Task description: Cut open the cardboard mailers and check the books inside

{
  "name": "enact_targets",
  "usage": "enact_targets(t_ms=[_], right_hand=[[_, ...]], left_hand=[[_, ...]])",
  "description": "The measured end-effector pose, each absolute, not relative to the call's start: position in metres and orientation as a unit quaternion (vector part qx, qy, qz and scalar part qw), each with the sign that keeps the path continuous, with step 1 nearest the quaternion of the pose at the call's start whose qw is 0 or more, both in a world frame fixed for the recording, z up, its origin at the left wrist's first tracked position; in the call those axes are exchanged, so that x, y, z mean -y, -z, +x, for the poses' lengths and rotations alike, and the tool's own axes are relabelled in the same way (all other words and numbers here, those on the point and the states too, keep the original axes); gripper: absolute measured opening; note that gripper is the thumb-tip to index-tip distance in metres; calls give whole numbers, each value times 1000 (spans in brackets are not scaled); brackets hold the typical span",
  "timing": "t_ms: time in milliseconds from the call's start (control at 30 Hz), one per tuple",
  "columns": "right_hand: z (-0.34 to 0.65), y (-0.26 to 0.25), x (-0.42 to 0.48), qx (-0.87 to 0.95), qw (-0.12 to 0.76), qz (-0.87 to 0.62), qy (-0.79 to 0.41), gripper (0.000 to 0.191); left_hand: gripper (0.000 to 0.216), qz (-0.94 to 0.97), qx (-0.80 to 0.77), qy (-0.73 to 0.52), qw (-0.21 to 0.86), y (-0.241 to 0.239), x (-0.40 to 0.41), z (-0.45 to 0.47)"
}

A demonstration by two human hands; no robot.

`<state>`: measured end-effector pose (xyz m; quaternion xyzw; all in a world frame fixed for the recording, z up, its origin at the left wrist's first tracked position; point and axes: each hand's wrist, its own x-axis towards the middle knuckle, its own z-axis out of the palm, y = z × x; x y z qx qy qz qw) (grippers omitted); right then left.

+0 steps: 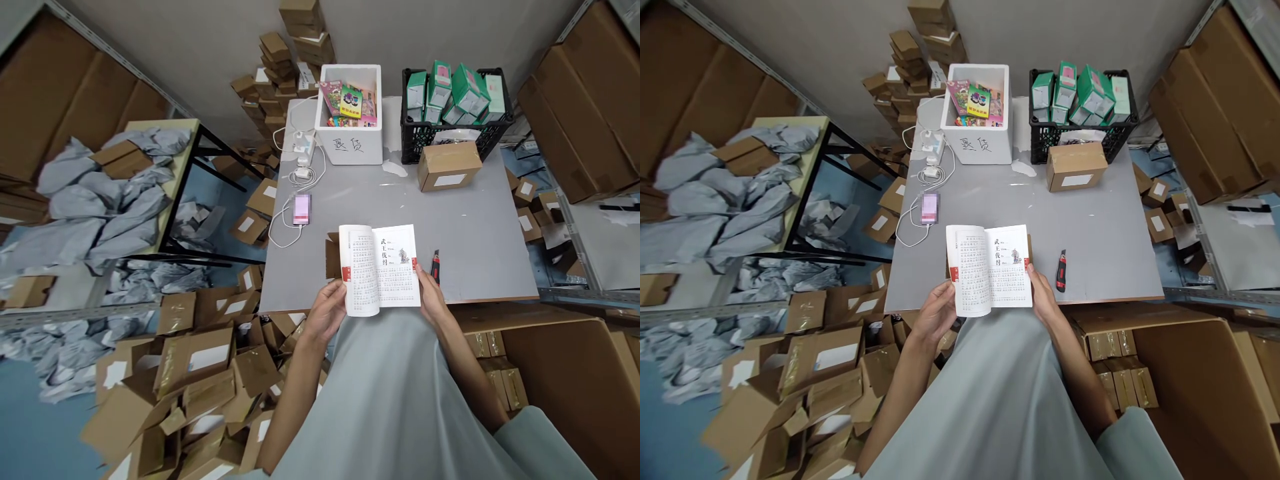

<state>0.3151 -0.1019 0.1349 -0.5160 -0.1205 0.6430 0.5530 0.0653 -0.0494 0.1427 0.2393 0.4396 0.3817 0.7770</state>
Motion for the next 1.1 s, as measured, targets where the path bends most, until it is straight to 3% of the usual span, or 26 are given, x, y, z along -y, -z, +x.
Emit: enact_targets(t_ms=[1100], right_hand=[[308,-123,105,89,565,-520,-634,68]], left_hand=[[44,226,-434,-373,788,-133,50,61]])
